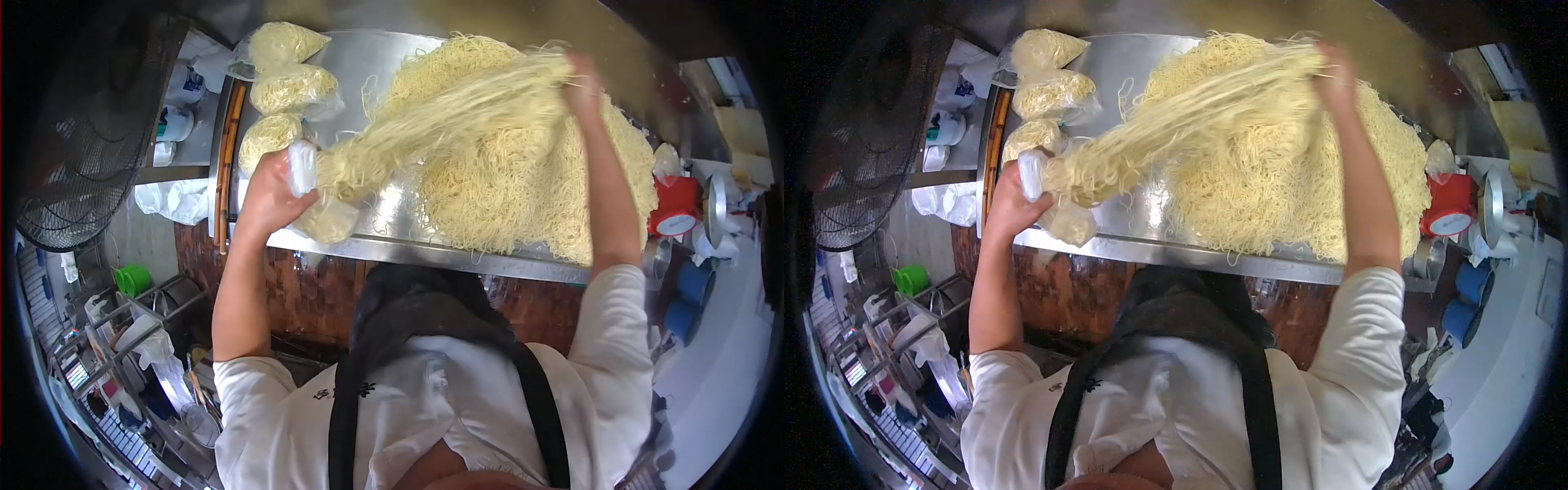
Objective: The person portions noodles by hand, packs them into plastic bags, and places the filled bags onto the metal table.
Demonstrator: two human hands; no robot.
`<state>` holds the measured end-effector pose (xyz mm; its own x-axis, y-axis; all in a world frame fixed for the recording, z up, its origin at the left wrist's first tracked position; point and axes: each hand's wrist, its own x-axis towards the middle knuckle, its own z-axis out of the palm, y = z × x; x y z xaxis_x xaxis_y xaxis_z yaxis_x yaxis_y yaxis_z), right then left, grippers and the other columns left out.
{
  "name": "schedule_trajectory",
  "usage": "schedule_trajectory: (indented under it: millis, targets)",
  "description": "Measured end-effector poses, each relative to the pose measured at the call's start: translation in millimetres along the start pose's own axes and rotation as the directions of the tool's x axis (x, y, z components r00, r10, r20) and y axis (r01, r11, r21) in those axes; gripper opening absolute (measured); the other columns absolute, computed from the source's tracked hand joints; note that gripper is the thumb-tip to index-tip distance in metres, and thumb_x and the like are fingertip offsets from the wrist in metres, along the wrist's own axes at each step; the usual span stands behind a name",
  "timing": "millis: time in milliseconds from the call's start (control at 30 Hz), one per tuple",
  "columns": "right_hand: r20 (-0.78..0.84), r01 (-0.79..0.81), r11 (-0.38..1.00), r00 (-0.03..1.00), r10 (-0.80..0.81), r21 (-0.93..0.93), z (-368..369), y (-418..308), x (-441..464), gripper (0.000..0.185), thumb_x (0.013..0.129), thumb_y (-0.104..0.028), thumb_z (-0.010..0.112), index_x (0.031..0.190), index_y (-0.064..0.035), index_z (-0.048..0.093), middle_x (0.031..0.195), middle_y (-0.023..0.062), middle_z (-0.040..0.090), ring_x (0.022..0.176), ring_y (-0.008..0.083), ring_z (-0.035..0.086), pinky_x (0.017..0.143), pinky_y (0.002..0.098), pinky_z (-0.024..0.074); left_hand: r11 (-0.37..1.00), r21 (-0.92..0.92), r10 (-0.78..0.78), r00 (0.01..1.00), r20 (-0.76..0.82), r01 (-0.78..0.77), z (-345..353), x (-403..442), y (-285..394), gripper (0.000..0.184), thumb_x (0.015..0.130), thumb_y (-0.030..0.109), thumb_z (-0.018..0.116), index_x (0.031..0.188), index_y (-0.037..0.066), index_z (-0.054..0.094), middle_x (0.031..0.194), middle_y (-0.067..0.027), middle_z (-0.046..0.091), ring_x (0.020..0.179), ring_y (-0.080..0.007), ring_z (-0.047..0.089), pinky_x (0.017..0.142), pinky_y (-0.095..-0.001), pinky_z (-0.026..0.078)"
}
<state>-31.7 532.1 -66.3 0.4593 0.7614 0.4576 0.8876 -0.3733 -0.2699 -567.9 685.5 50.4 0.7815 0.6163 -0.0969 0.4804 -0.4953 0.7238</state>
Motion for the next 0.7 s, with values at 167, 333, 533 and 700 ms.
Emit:
schedule_trajectory:
  millis: [167,333,533,700]
  targets:
    - [0.204,0.045,0.927,0.978,0.034,-0.371,-65.5,119.1,17.9,0.063,0.073,-0.003,0.074,0.134,-0.0114,0.056,0.129,0.0178,0.056,0.115,0.0375,0.057,0.098,0.0414,0.049,0.959,0.191,0.199,0.978,0.066,-0.208,50.6,28.2,-40.5,0.037,0.064,-0.003,0.071,0.1,0.006,0.064,0.099,-0.012,0.065,0.096,-0.0335,0.063,0.084,-0.0414,0.049]
    - [0.637,0.279,0.84,0.764,0.099,-0.465,-34.2,-56.9,-22.2,0.055,0.08,0.003,0.052,0.132,-0.0141,0.058,0.135,0.0155,0.056,0.123,0.0331,0.053,0.103,0.0436,0.0447,0.896,0.416,0.243,0.955,-0.167,-0.155,144.2,28.6,-102.5,0.047,0.064,-0.007,0.065,0.109,0.008,0.065,0.11,-0.013,0.06,0.109,-0.0364,0.054,0.097,-0.0447,0.041]
    - [0.599,0.281,0.913,0.69,-0.406,0.296,124.1,-238.2,-156.2,0.05,0.09,-0.007,0.054,0.139,-0.0177,0.052,0.152,0.017,0.037,0.142,0.0362,0.031,0.118,0.0495,0.024,0.96,-0.117,-0.277,0.808,-0.52,0.253,172.1,-18.6,-85.8,0.043,0.069,-0.014,0.054,0.11,-0.001,0.059,0.1,-0.0198,0.061,0.099,-0.0358,0.059,0.088,-0.0385,0.047]
    - [0.706,0.196,0.832,0.451,-0.547,0.519,158.6,-287.8,-122.6,0.039,0.085,-0.017,0.063,0.123,-0.0116,0.059,0.126,0.0177,0.06,0.108,0.033,0.061,0.09,0.0435,0.0501,0.956,-0.251,-0.27,0.8,-0.536,0.155,171.6,19.6,-70.0,0.021,0.081,-0.006,0.053,0.101,-0.002,0.059,0.093,-0.02,0.062,0.086,-0.037,0.059,0.079,-0.0397,0.047]
